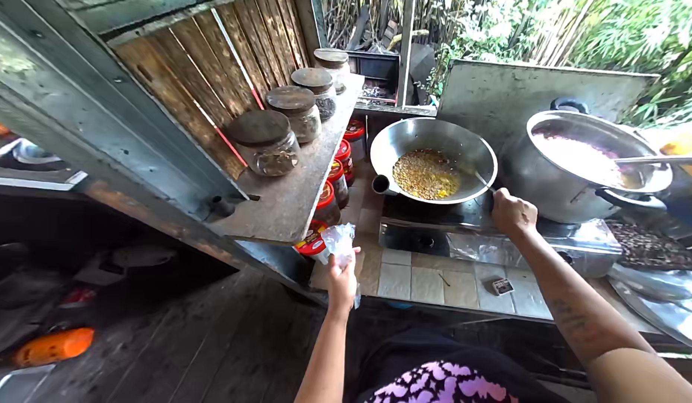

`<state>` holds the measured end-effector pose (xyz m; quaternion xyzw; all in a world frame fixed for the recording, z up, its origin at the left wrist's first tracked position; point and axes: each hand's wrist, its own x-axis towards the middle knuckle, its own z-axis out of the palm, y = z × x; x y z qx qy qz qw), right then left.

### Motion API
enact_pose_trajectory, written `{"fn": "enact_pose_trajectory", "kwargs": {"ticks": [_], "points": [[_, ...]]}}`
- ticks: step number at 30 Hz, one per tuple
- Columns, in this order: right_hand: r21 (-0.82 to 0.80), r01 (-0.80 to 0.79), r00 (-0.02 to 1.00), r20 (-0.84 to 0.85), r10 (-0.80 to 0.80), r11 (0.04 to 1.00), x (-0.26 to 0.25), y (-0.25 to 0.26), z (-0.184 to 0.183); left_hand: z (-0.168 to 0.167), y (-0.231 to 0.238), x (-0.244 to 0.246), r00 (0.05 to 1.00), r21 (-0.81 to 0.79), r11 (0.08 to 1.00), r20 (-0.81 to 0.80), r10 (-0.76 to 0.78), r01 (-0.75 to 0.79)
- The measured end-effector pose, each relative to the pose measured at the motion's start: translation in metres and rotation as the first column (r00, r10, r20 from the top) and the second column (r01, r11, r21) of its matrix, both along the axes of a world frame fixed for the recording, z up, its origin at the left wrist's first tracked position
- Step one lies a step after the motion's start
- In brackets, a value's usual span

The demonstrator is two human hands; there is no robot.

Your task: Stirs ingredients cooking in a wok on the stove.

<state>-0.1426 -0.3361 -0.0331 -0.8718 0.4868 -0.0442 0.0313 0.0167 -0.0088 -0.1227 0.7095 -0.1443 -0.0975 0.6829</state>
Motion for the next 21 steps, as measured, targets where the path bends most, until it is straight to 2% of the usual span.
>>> {"fn": "enact_pose_trajectory", "kwargs": {"ticks": [4, 7, 11, 14, 16, 18, 19, 20, 21], "points": [[0.016, 0.016, 0.984, 0.176, -0.019, 1.000, -0.006, -0.005, -0.008, 0.010, -0.008, 0.009, 0.999, -0.092, 0.995, 0.034, -0.029, 0.032], [0.121, 0.003, 0.997, 0.070, -0.011, 0.993, -0.010, -0.012, -0.012, 0.021, -0.013, 0.013, 0.996, -0.109, 0.992, -0.057, -0.064, 0.058], [0.037, -0.053, 0.990, 0.134, 0.047, 0.998, -0.015, -0.069, -0.031, 0.038, -0.017, 0.024, 0.954, -0.116, 0.984, -0.250, -0.163, 0.137], [0.083, -0.100, 0.994, -0.042, 0.103, 0.992, 0.014, -0.090, 0.002, 0.051, -0.017, 0.032, 0.903, -0.147, 0.974, -0.373, -0.214, 0.170], [0.095, -0.099, 0.984, -0.142, 0.112, 0.991, 0.045, -0.112, 0.019, 0.062, -0.019, 0.036, 0.898, -0.183, 0.969, -0.379, -0.224, 0.164], [0.064, -0.053, 0.980, -0.186, 0.064, 0.997, 0.076, -0.133, 0.021, 0.069, -0.018, 0.036, 0.911, -0.204, 0.967, -0.350, -0.218, 0.153], [0.003, -0.077, 0.989, -0.125, 0.076, 0.997, 0.086, -0.144, 0.012, 0.070, -0.017, 0.036, 0.919, -0.206, 0.966, -0.327, -0.220, 0.157], [-0.119, -0.155, 0.988, 0.009, 0.157, 0.981, 0.092, -0.149, -0.002, 0.070, -0.017, 0.035, 0.928, -0.190, 0.968, -0.304, -0.215, 0.163], [-0.127, -0.207, 0.976, 0.035, 0.213, 0.970, 0.098, -0.135, 0.004, 0.071, -0.017, 0.033, 0.935, -0.161, 0.972, -0.286, -0.209, 0.168]]}}
